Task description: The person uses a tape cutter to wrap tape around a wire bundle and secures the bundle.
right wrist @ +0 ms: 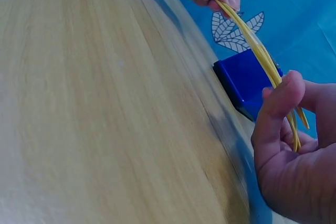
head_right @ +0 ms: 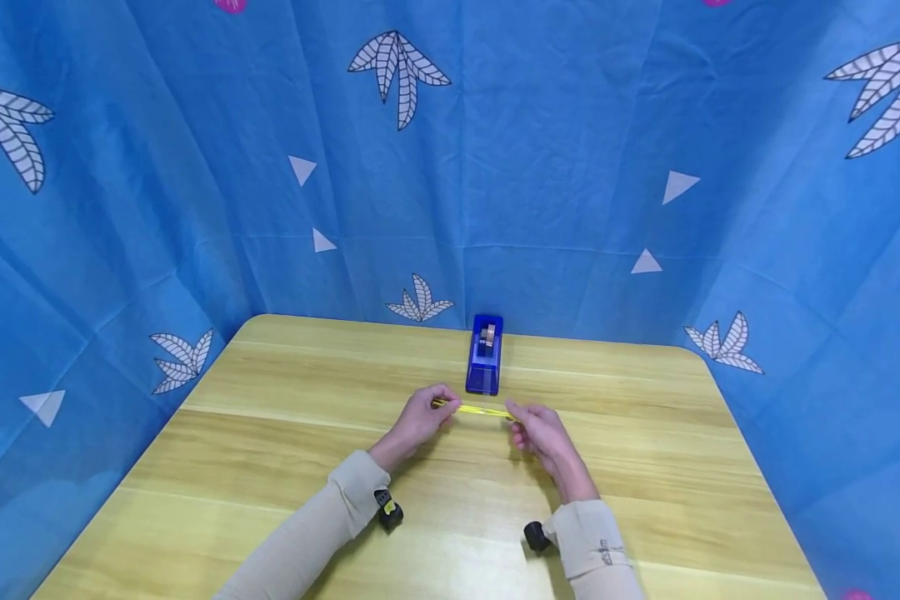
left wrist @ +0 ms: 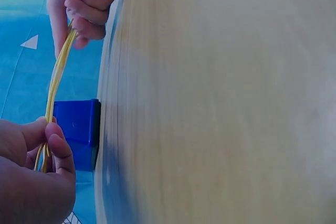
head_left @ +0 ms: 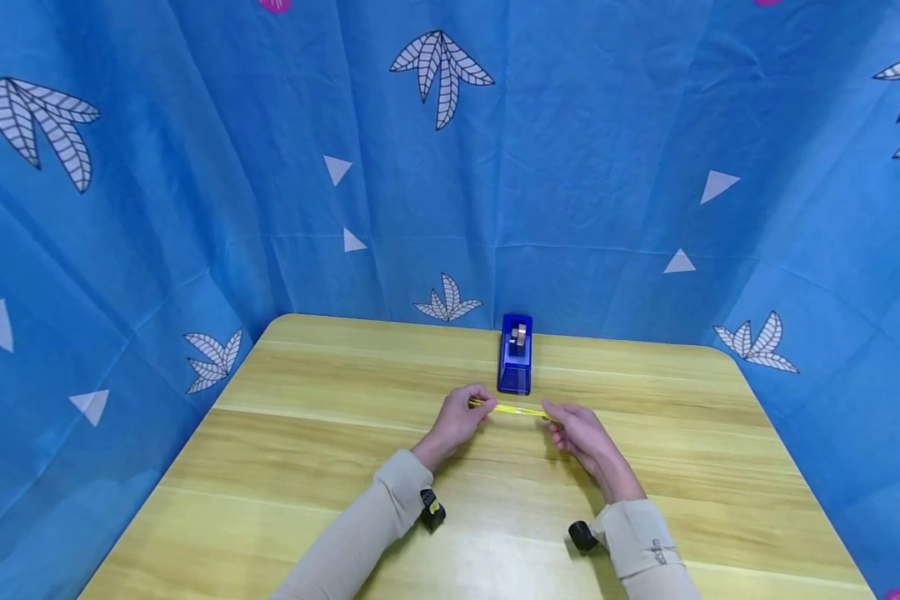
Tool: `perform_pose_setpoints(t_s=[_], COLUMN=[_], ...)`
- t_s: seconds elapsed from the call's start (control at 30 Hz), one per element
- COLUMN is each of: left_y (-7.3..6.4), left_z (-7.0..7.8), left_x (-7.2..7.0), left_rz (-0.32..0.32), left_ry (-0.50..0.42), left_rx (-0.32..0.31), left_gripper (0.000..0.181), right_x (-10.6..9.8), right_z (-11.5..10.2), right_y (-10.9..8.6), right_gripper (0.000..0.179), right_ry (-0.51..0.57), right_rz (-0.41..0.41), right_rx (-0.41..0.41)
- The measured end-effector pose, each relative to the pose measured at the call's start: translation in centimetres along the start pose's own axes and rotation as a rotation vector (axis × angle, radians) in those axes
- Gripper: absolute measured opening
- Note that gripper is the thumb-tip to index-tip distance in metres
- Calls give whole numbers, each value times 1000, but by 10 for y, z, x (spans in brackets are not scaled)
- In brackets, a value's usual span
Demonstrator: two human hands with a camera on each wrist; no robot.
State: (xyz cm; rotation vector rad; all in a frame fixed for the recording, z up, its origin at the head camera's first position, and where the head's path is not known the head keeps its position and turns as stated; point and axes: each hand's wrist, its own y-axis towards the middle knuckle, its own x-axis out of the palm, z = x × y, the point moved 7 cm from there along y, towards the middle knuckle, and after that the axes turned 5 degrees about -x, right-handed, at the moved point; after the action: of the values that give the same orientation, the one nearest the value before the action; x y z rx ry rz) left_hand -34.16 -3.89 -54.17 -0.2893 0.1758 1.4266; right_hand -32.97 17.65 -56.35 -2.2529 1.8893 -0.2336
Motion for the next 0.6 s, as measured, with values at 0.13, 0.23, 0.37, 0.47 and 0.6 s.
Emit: perform_pose_setpoints(t_s=[0.13,0.23,0.37,0.47,0.6], left_y=[-1,-1,1,4,7], left_z=[1,1,-2,-4,-7], left_x=[-1,-2,-2,-1,0], left_rz=[18,30,52,68,63], left_ry=[11,7,-17,-33,-63], left_rx=[8,-4,-37,-41,-53], left_gripper=[8,10,14,18,18], right_x=[-1,-2,-3,-3,-4], right_z=[-3,-3,-4,-4,-4], right_y=[1,2,3,4,5], right_gripper=[31,25,26,27,23], right_ry=[25,61,86,91,67], right_rz=[13,24,22,20,26], right_rx=[-36,-43,-56,-71,-88])
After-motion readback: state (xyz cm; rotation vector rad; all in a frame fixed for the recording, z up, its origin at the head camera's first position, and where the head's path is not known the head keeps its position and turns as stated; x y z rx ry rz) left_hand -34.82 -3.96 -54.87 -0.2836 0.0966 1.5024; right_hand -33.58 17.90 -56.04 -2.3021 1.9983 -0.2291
